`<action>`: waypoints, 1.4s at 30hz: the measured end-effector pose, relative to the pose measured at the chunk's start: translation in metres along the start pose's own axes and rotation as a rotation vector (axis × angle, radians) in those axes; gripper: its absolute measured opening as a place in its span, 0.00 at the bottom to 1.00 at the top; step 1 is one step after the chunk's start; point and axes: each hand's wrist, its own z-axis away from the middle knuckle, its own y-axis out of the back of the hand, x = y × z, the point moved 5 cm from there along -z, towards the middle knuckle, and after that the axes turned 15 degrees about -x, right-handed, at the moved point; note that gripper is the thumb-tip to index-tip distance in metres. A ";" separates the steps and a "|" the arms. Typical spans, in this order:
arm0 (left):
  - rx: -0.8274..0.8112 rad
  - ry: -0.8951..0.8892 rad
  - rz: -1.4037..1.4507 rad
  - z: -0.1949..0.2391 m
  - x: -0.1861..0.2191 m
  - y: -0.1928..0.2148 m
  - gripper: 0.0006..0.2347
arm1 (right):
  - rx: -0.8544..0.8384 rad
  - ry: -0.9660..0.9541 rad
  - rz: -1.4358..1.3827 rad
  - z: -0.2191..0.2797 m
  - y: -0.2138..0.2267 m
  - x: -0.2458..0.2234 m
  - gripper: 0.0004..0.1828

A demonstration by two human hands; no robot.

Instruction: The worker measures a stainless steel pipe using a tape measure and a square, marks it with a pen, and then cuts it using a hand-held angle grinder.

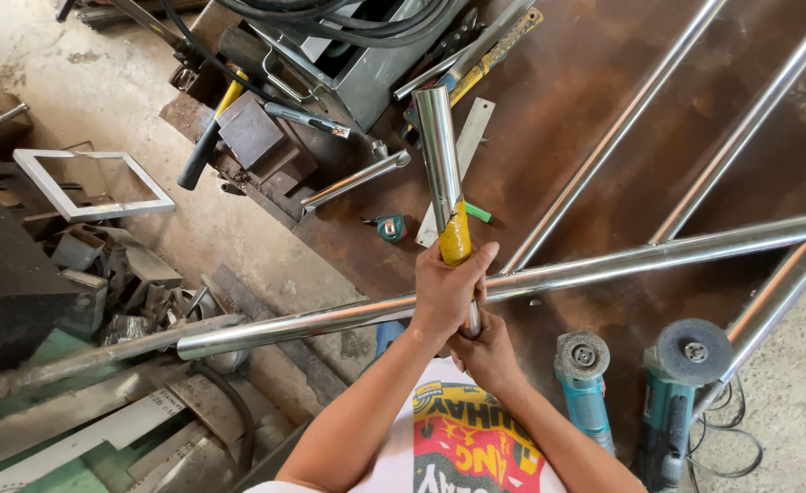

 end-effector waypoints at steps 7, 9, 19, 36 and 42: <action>-0.084 -0.004 0.103 -0.009 -0.014 0.002 0.13 | -0.049 -0.003 -0.023 -0.002 0.001 -0.004 0.12; -0.120 -0.004 0.124 -0.010 -0.016 0.001 0.13 | -0.075 -0.008 -0.049 -0.003 0.004 0.003 0.10; -0.071 -0.014 0.082 -0.012 -0.013 -0.001 0.13 | -0.070 -0.001 -0.099 -0.004 0.007 0.003 0.10; -0.144 0.026 0.135 -0.011 -0.013 -0.004 0.11 | -0.062 -0.028 -0.295 0.000 0.008 0.019 0.09; -0.068 0.018 -0.017 -0.004 -0.001 -0.003 0.11 | -0.012 -0.040 -0.153 0.000 0.007 0.017 0.09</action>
